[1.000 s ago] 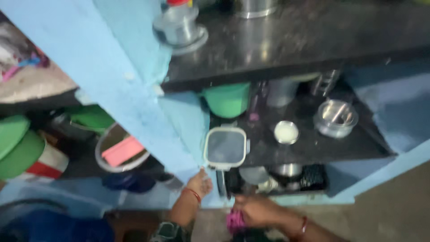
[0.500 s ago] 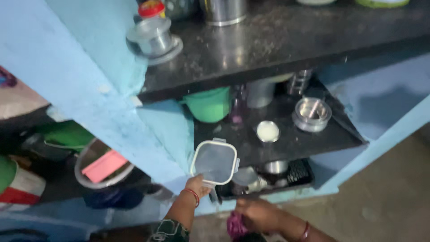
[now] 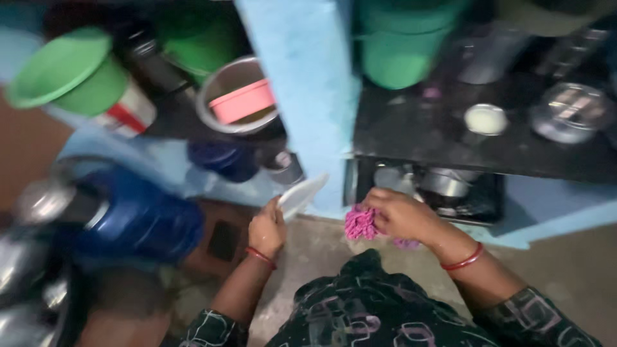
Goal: The person wipes several metal containers and a plastic lunchbox with a pink cloth, moving them from a shelf to a large basin and back to storage.
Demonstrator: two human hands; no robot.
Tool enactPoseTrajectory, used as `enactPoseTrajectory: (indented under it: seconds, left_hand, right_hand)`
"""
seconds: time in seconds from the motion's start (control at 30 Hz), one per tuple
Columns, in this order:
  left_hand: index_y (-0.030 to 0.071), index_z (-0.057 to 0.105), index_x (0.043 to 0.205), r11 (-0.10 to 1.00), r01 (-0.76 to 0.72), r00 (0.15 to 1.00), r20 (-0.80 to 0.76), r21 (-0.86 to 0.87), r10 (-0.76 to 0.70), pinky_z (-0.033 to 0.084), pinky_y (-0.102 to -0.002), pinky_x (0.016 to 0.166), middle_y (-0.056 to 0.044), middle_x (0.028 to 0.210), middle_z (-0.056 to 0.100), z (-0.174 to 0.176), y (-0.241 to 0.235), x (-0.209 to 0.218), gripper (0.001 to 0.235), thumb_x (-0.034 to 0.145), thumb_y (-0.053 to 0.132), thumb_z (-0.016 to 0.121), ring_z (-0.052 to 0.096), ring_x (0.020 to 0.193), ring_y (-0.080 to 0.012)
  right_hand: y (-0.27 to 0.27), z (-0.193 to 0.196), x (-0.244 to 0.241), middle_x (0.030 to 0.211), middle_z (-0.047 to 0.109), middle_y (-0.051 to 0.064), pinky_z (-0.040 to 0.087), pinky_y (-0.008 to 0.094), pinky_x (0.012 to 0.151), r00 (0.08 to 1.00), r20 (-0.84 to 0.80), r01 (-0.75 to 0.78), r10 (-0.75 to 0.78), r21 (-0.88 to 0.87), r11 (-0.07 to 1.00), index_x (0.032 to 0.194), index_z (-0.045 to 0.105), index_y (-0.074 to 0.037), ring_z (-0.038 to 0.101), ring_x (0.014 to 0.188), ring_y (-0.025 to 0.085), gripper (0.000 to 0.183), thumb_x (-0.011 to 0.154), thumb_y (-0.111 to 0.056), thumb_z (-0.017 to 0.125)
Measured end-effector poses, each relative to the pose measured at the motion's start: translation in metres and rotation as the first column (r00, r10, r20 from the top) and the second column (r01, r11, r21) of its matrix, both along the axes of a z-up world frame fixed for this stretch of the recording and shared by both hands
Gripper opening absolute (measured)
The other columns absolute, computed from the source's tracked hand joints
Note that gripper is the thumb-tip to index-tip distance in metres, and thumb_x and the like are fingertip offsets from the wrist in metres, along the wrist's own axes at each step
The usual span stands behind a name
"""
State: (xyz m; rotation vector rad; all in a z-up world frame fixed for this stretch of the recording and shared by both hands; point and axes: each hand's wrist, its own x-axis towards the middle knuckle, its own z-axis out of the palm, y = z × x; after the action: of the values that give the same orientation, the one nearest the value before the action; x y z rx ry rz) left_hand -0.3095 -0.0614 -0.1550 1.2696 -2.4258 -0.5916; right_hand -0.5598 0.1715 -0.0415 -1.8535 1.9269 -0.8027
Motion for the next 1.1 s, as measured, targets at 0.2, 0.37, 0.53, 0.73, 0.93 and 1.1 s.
enactPoseTrajectory:
  seconds: [0.2, 0.37, 0.53, 0.73, 0.93, 1.1]
  left_hand:
    - [0.001, 0.062, 0.131, 0.781, 0.282, 0.649, -0.710, 0.557, 0.272, 0.058, -0.037, 0.081, -0.009, 0.108, 0.074, 0.031, 0.004, 0.067, 0.032, 0.100, 0.009, 0.061, 0.072, 0.094, -0.0222]
    - [0.008, 0.059, 0.135, 0.585, 0.366, 0.557, -0.674, 0.724, 0.485, 0.061, -0.035, 0.082, -0.006, 0.115, 0.072, 0.048, 0.020, 0.108, 0.038, 0.098, 0.012, 0.059, 0.072, 0.099, -0.0205]
    - [-0.003, 0.062, 0.140, 0.704, 0.344, 0.507, -0.754, 0.622, 0.418, 0.060, -0.038, 0.085, -0.010, 0.118, 0.066, 0.084, 0.005, 0.155, 0.038, 0.105, 0.013, 0.062, 0.065, 0.101, -0.0213]
    - [0.003, 0.056, 0.139, 0.754, 0.142, 0.421, -0.729, 0.641, 0.540, 0.061, -0.037, 0.083, -0.006, 0.121, 0.068, 0.103, -0.017, 0.221, 0.040, 0.099, 0.008, 0.057, 0.073, 0.101, -0.0257]
    - [0.002, 0.057, 0.139, 0.754, 0.080, 0.448, -0.699, 0.652, 0.557, 0.059, -0.035, 0.080, -0.008, 0.120, 0.070, 0.091, -0.021, 0.237, 0.039, 0.100, 0.007, 0.055, 0.074, 0.097, -0.0238]
    - [0.000, 0.060, 0.137, 0.790, 0.110, 0.549, -0.699, 0.604, 0.458, 0.060, -0.032, 0.078, -0.009, 0.116, 0.071, 0.088, -0.012, 0.217, 0.038, 0.099, 0.003, 0.057, 0.074, 0.092, -0.0212]
  right_hand:
    - [-0.070, 0.002, 0.054, 0.106, 0.063, 0.016, 0.056, 0.042, 0.083, 0.951, 0.175, 0.307, -0.255, -0.431, 0.849, 0.113, 0.066, 0.001, 0.067, 0.096, 0.036, 0.026, 0.089, -0.007, 0.065]
    - [-0.140, 0.002, 0.139, 0.115, 0.061, 0.023, 0.050, 0.047, 0.091, 0.938, 0.117, 0.336, -0.325, -0.527, 0.781, 0.111, 0.068, 0.001, 0.061, 0.104, 0.043, 0.029, 0.085, -0.011, 0.070]
    - [-0.149, -0.005, 0.225, 0.117, 0.059, 0.023, 0.045, 0.050, 0.100, 0.978, -0.117, -0.206, 0.171, -0.470, 0.858, 0.117, 0.071, -0.002, 0.055, 0.113, 0.042, 0.036, 0.081, -0.003, 0.065]
    - [-0.137, -0.005, 0.212, 0.109, 0.068, 0.015, 0.049, 0.048, 0.093, 0.916, -0.302, -0.281, 0.263, -0.016, 0.960, 0.105, 0.073, -0.008, 0.063, 0.109, 0.035, 0.022, 0.084, -0.007, 0.067]
    - [-0.139, 0.038, 0.201, 0.107, 0.063, 0.017, 0.053, 0.048, 0.085, 0.960, -0.255, 0.024, -0.114, -0.332, 0.943, 0.114, 0.073, -0.011, 0.062, 0.102, 0.037, 0.032, 0.082, -0.008, 0.067]
    - [-0.157, 0.058, 0.223, 0.119, 0.061, 0.016, 0.054, 0.047, 0.088, 0.965, -0.261, -0.165, -0.006, -0.626, 0.762, 0.118, 0.070, -0.008, 0.061, 0.110, 0.037, 0.038, 0.081, -0.005, 0.062]
